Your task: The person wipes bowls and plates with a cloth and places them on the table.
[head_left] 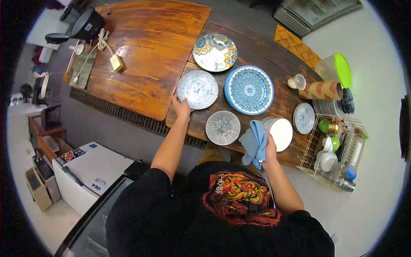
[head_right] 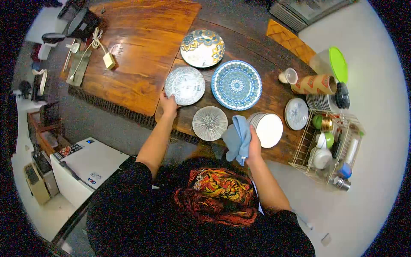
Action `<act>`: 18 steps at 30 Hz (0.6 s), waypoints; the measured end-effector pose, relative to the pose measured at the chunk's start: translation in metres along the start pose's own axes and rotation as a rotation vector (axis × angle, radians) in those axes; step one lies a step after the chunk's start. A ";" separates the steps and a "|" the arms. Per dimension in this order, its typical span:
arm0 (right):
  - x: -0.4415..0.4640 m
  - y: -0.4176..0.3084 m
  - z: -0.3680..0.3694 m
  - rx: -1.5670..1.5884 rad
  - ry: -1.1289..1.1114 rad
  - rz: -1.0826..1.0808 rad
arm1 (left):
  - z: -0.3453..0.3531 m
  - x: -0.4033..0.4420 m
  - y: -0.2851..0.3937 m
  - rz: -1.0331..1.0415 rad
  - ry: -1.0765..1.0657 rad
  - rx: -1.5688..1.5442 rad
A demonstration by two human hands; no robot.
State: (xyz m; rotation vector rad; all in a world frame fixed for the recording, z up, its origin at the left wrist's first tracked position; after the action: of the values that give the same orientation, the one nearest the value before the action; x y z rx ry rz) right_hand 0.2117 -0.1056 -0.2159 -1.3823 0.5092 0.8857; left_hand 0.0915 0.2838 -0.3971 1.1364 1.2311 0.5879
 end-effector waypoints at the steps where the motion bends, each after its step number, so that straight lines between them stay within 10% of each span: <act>1: 0.002 0.007 -0.013 0.087 -0.005 0.034 | 0.002 -0.004 0.006 0.000 -0.021 0.008; 7: -0.033 -0.003 -0.041 0.322 0.023 -0.014 | 0.000 -0.031 0.056 -0.121 -0.031 0.356; 10: -0.046 0.013 -0.073 0.339 0.025 0.042 | 0.005 0.005 0.044 0.431 -0.141 0.375; 18: -0.076 -0.041 -0.106 0.185 0.013 -0.389 | 0.035 -0.020 0.100 0.550 -0.224 0.600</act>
State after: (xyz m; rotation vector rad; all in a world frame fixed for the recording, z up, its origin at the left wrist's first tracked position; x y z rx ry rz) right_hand 0.2184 -0.2242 -0.1486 -1.2612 0.3073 0.5013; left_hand 0.1396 0.2924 -0.3007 2.0242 0.9123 0.4811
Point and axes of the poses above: each hand's wrist, its own x-axis towards the middle knuckle, its own z-axis out of the palm, y = z × x, the point moved 9 cm from there along x, towards the middle knuckle, and after that the axes turned 4 degrees about -x, right-handed, at the moved point
